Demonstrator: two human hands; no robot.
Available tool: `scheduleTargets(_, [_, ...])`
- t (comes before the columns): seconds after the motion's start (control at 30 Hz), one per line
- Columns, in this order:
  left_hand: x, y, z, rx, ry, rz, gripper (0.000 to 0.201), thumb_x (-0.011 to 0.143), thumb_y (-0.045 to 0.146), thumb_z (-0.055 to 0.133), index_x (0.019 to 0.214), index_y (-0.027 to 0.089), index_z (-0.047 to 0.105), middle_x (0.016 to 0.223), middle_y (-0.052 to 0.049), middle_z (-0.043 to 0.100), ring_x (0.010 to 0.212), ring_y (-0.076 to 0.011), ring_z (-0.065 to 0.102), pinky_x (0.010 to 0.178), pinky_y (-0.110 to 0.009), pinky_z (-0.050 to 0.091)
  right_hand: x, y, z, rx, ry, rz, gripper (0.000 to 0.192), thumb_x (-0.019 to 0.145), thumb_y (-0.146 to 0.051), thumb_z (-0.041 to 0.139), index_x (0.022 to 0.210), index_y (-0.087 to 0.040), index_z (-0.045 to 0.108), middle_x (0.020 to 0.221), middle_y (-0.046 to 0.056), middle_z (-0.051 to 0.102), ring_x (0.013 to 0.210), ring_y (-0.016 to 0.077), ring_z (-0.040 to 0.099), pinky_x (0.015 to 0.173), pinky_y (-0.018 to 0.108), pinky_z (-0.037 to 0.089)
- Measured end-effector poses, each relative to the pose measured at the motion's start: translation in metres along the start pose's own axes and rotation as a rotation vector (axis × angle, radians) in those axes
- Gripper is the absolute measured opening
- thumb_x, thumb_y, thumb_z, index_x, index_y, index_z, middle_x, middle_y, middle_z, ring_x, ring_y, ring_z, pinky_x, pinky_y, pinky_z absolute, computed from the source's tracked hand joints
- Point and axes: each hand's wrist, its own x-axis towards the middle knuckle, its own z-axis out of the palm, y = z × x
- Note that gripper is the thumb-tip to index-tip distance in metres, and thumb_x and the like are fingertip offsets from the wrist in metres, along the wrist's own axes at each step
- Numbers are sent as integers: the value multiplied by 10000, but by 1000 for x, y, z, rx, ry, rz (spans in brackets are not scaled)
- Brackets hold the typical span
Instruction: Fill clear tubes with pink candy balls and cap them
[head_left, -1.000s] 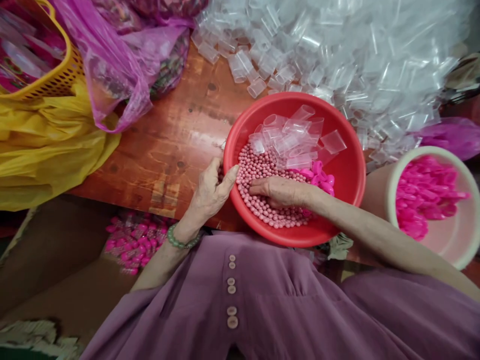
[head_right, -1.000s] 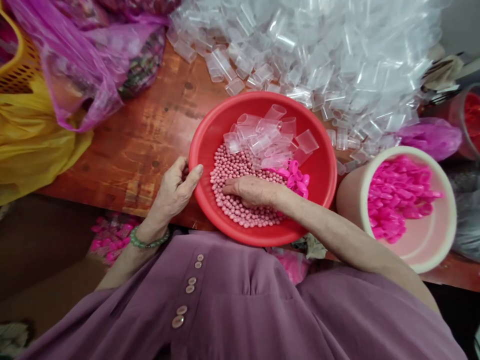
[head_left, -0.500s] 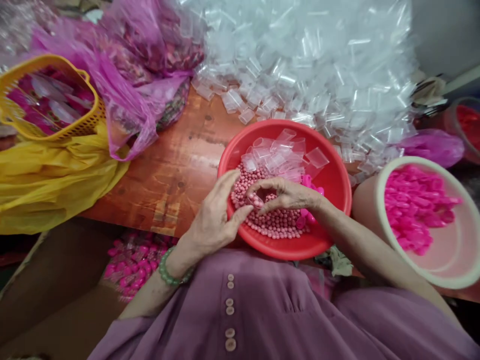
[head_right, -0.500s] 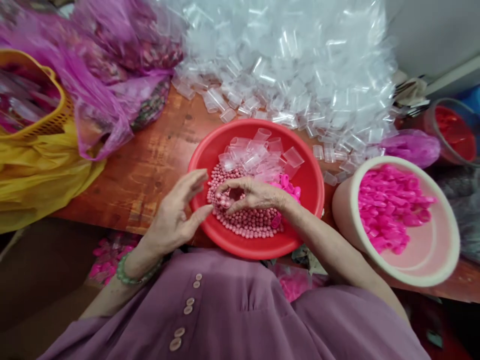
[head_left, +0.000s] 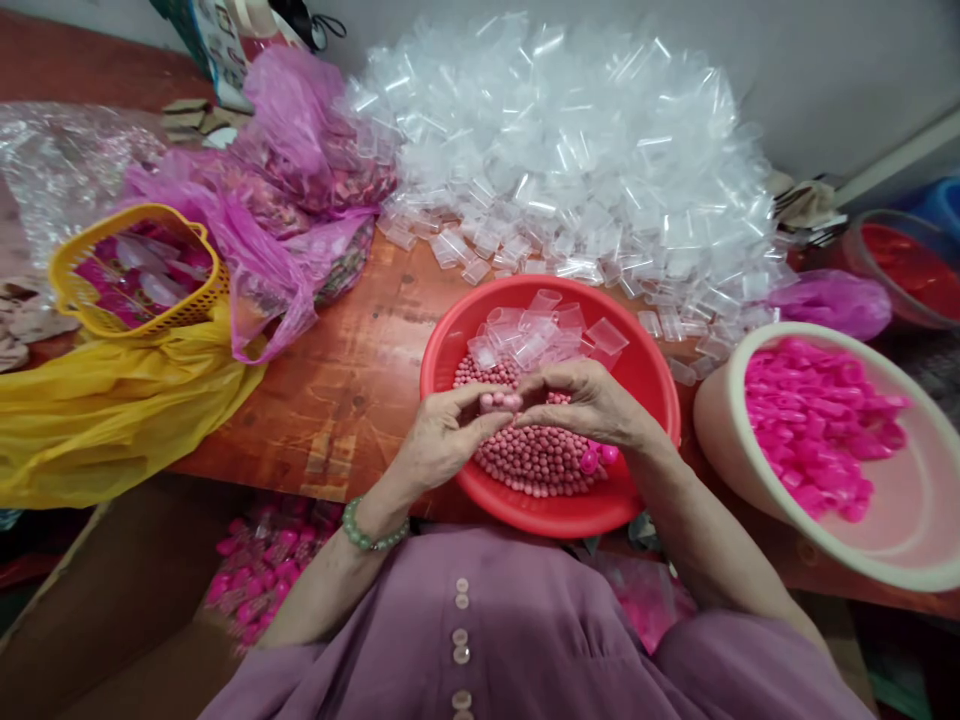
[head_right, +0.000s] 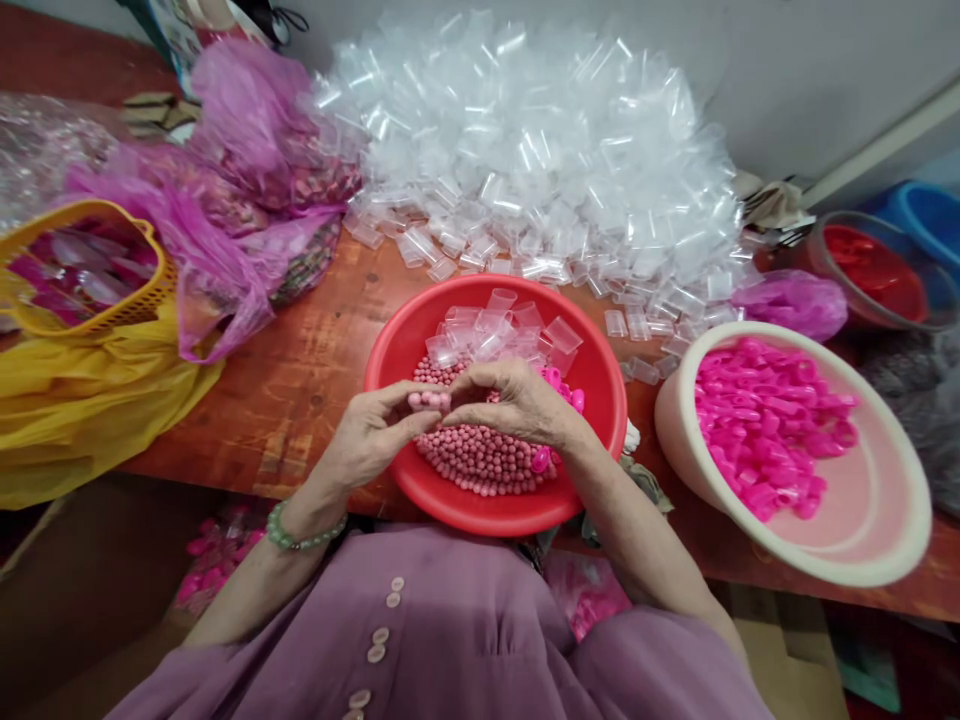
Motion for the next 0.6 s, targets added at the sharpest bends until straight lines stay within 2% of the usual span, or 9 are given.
scheduleTargets(0.07, [2,-1,2,16,11,-3,248,859,319,649,1027,147,713,994,-69,737,934,-172,676,874,-290,522,-1,-2,1,-8,108,-12,231,779,-323,779,894,-139,701,774,20,726,692,118,661,654,235,536])
scheduleTargets(0.13, [4,-2,3,34,-27,3,238,869,316,634,1024,146,700,975,-59,722,910,-160,660,851,-278,508,-1,-2,2,3,170,-28,284,752,-353,803,906,-141,693,783,19,709,688,117,644,649,242,537])
scheduleTargets(0.27, [6,-2,4,38,-59,14,212,880,300,612,986,128,674,893,-44,683,832,-139,614,773,-253,481,-1,-3,2,-11,176,-87,270,768,-350,793,943,-162,711,771,13,684,679,116,618,632,245,522])
scheduleTargets(0.43, [10,-3,5,-102,-49,-20,218,817,290,680,965,131,660,899,-44,677,853,-144,615,817,-269,491,-1,-4,1,-50,166,-90,264,778,-356,784,958,-172,726,787,21,690,695,129,616,643,264,508])
scheduleTargets(0.6, [9,1,5,-145,-34,-42,243,772,219,710,999,144,661,872,-23,678,808,-121,618,795,-253,504,-10,0,-13,-93,315,-64,287,771,-349,786,1000,-188,719,774,10,682,691,131,613,645,262,502])
